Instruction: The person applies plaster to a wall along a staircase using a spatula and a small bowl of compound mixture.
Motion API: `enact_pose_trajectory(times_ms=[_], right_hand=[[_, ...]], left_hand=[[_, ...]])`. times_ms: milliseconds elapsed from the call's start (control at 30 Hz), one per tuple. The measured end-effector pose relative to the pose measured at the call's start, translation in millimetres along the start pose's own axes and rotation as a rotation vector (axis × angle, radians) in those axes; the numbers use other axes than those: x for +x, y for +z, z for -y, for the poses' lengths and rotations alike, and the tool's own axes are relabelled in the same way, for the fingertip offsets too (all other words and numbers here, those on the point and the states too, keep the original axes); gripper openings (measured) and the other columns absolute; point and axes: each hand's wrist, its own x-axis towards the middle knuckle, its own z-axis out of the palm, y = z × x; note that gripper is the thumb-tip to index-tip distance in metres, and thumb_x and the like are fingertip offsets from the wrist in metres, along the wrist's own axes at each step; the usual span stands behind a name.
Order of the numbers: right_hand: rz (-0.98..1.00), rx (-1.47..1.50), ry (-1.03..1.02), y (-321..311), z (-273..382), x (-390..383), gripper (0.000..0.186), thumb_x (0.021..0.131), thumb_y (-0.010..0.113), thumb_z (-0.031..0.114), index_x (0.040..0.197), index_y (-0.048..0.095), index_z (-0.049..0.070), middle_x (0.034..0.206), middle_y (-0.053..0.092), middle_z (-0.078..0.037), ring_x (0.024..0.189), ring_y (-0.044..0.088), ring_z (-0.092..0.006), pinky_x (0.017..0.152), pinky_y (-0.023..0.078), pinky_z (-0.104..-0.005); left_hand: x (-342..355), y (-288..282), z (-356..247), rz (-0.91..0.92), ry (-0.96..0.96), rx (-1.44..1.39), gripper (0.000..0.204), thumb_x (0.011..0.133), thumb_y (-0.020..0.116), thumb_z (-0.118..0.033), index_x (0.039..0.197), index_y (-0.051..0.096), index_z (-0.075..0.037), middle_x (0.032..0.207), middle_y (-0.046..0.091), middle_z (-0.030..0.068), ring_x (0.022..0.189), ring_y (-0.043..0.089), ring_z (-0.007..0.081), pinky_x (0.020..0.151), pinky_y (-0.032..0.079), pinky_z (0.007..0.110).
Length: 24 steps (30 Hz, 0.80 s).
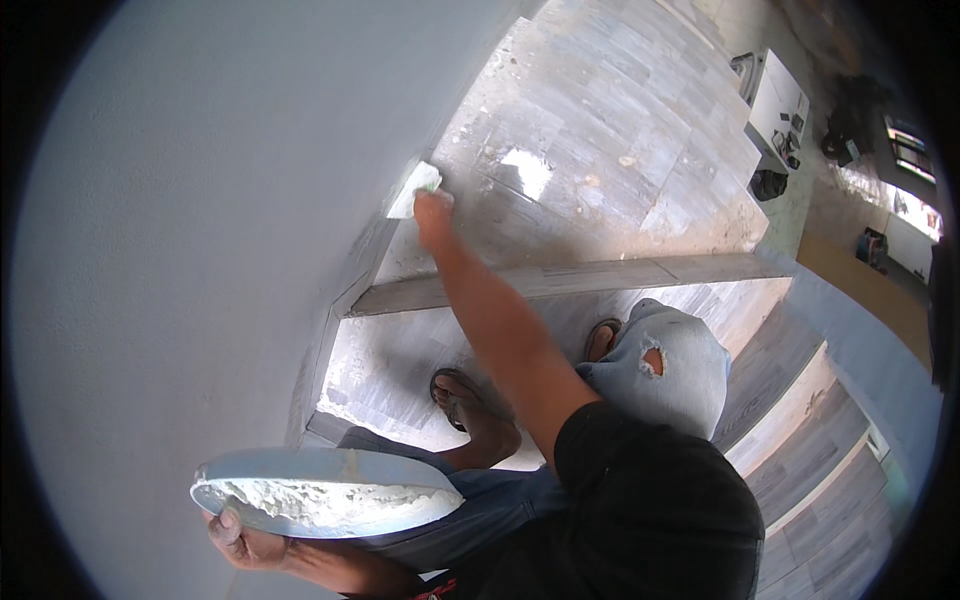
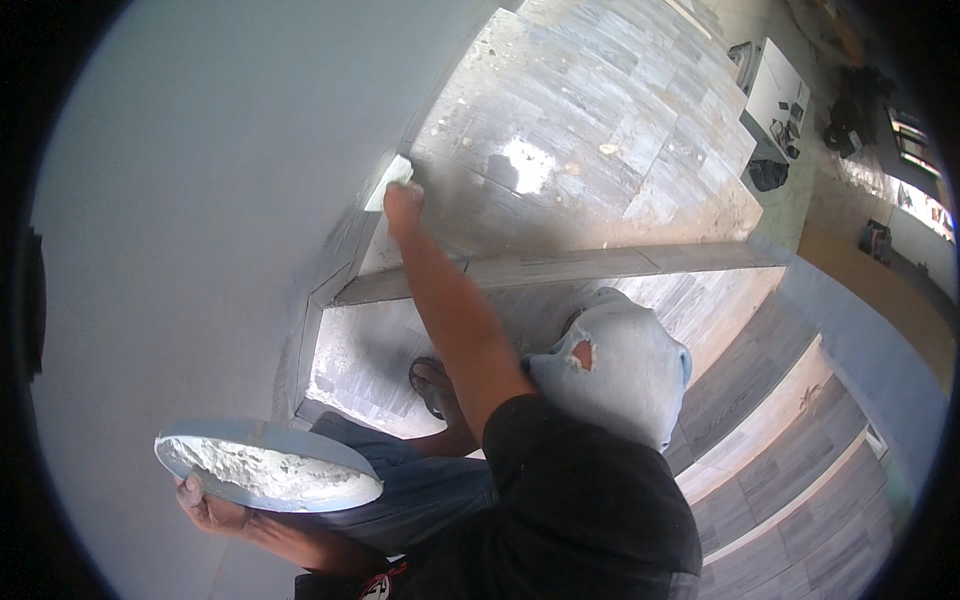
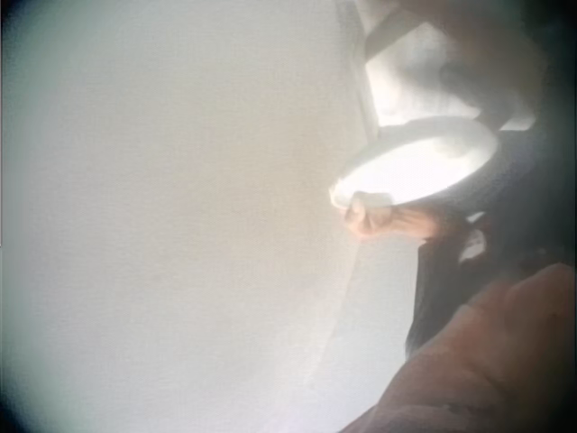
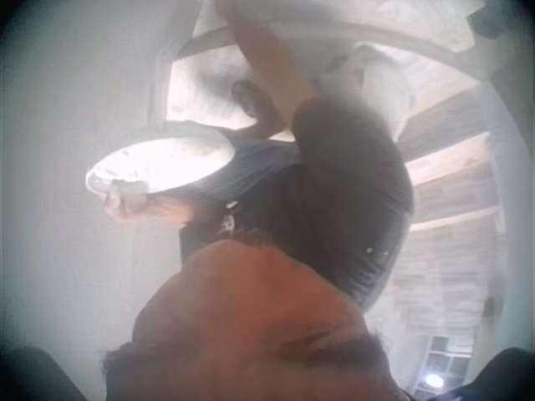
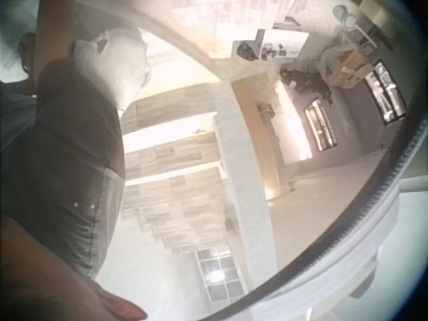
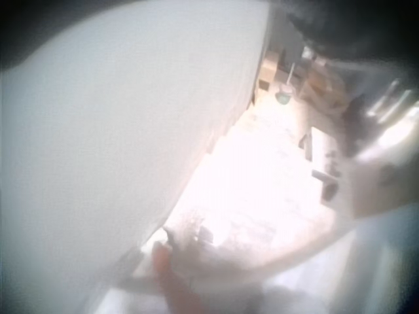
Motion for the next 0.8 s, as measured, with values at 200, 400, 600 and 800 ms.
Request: enact_pose_trajectory(times_ms=[200,400,600,800], right_hand=[[-0.072,0.377,0.048,-13.5,-19.4,51.7,0.022,0.082,0.054,0.022,0.088,0.064,0.004,0.086,0.064,-0.014,0.088,0.062,-0.0281,0.073,0.049,-0.0403],[-0.093,0.391,0.213,-47.2,-0.5,-2.9,0.031,0.082,0.052,0.026,0.088,0.061,-0.003,0.091,0.063,-0.021,0.091,0.060,-0.0362,0.078,0.046,-0.0423],[-0.004,0.684,0.408,-52.0,14.9,14.8,0.049,0.082,0.052,0.033,0.112,0.054,-0.006,0.117,0.052,-0.025,0.109,0.050,-0.0361,0.090,0.039,-0.0411],[-0.047,0.904,0.400,-71.8,33.2,-31.7,0.044,0.080,0.055,0.030,0.104,0.056,-0.008,0.103,0.060,-0.023,0.098,0.056,-0.0352,0.083,0.043,-0.0403]], left_hand=[[4.6,3.4,-2.0,0.070,-0.050,-0.161,0.048,0.073,0.059,-0.019,0.108,0.050,0.013,0.096,0.060,0.0212,0.082,0.061,0.0255,0.073,0.051,0.032],[8.3,-23.6,-4.9,0.094,-0.061,-0.077,0.051,0.074,0.058,-0.024,0.110,0.050,0.011,0.099,0.058,0.0191,0.085,0.059,0.0242,0.075,0.048,0.032],[7.5,-4.8,0.7,0.017,-0.001,0.031,0.050,0.074,0.056,-0.023,0.111,0.050,0.011,0.100,0.057,0.0187,0.087,0.058,0.0238,0.076,0.048,0.032],[5.3,-16.4,-0.2,-0.009,-0.040,-0.045,0.051,0.074,0.056,-0.023,0.111,0.050,0.011,0.101,0.057,0.0185,0.089,0.058,0.0234,0.076,0.048,0.031]])
